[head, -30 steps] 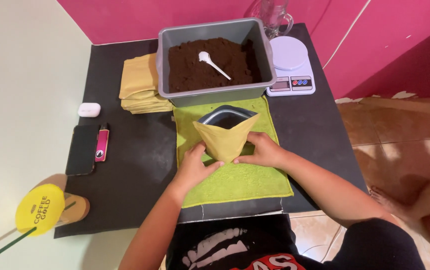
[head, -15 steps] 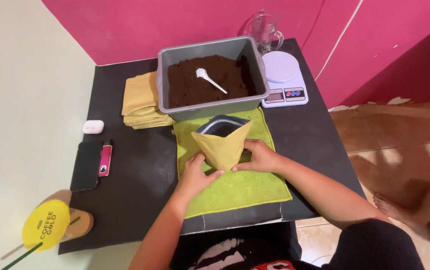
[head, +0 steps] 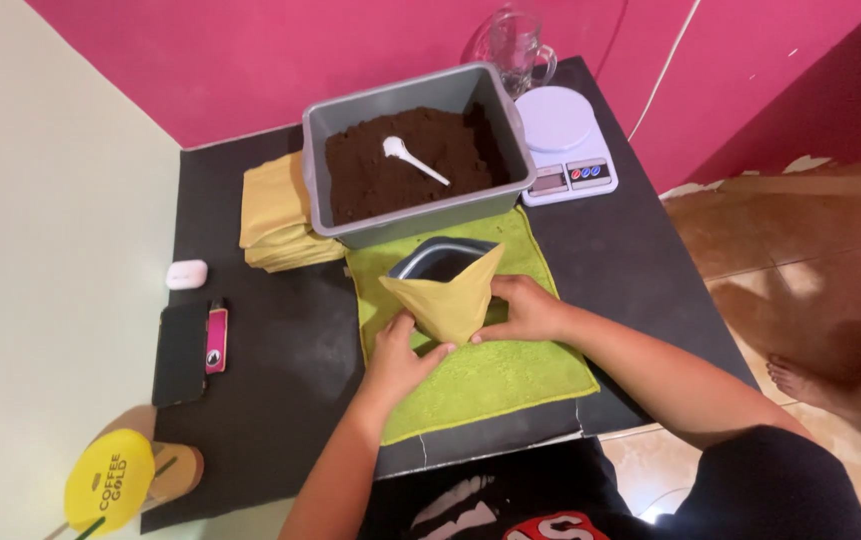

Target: Filling a coffee bag with ground coffee using a spoon and weighing it on a digital scale to reach a specific weight.

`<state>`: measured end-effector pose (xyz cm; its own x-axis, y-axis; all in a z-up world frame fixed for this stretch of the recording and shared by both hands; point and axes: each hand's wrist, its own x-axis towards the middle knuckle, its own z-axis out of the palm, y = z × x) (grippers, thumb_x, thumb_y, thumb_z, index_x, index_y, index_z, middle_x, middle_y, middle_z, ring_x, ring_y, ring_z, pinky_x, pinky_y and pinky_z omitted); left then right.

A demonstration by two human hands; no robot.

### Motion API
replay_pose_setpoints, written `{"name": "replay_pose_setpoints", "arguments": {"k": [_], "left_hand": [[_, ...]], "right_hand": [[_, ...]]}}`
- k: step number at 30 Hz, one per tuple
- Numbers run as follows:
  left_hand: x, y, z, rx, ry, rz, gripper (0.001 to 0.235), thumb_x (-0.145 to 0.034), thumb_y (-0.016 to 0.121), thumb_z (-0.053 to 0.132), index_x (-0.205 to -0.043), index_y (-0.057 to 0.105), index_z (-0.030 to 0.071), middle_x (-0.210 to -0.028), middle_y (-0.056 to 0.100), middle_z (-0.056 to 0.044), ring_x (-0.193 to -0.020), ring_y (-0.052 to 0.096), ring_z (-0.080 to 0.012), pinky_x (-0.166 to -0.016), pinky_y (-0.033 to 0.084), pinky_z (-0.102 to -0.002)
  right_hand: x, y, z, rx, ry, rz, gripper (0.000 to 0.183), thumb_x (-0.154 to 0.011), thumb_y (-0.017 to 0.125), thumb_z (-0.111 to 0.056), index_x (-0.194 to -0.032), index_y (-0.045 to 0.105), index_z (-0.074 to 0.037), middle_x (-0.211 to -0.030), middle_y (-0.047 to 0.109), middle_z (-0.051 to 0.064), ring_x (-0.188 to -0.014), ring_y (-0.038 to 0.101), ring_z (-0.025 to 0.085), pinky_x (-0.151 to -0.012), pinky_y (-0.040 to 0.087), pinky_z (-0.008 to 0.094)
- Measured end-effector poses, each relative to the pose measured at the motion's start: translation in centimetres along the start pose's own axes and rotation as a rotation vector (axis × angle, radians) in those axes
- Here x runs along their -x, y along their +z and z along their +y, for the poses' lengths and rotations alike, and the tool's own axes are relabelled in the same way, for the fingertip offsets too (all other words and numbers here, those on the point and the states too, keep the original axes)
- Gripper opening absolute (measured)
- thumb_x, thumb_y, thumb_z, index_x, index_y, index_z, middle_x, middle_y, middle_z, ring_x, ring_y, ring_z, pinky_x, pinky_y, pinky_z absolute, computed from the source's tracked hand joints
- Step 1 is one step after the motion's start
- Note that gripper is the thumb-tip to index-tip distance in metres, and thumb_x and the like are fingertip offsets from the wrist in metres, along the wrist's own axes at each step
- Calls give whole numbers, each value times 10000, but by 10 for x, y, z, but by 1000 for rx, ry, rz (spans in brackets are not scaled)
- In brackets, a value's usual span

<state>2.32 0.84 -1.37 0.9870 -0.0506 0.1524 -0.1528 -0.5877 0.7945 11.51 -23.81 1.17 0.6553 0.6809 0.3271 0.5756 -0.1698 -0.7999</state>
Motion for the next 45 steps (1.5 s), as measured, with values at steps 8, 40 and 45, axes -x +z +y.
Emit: {"name": "replay_pose_setpoints", "arguments": {"k": [8, 40, 45], "left_hand": [[2, -3, 3, -8, 19, -14, 756, -716, 903, 266, -1325, 579, -43, -1202, 686, -252, -1115, 687, -427, -942, 598, -513], [3, -14, 23, 47, 7, -63, 764, -743, 890, 206, -1351, 537, -92, -1227, 649, -300, -1145, 661, -470, -1001, 560, -557], [2, -20, 36, 18, -60, -130, 739, -775, 853, 191, -1367, 519, -101, -1262, 632, -292, -1187, 648, -451, -1036, 547, -537]], "right_hand": [[0, 2, -6, 18, 9, 10, 496, -641, 988, -229, -989, 719, -1, -932, 743, 167, -945, 738, 384, -830, 588, 487], [1, 4, 0, 5, 3, 11, 506, -642, 999, -261, -997, 731, -20, -939, 740, 152, -953, 742, 360, -848, 583, 466], [0, 1, -7, 4, -8, -3, 502, -659, 985, -230, -1016, 719, 2, -965, 740, 177, -979, 736, 372, -859, 579, 484]]}}
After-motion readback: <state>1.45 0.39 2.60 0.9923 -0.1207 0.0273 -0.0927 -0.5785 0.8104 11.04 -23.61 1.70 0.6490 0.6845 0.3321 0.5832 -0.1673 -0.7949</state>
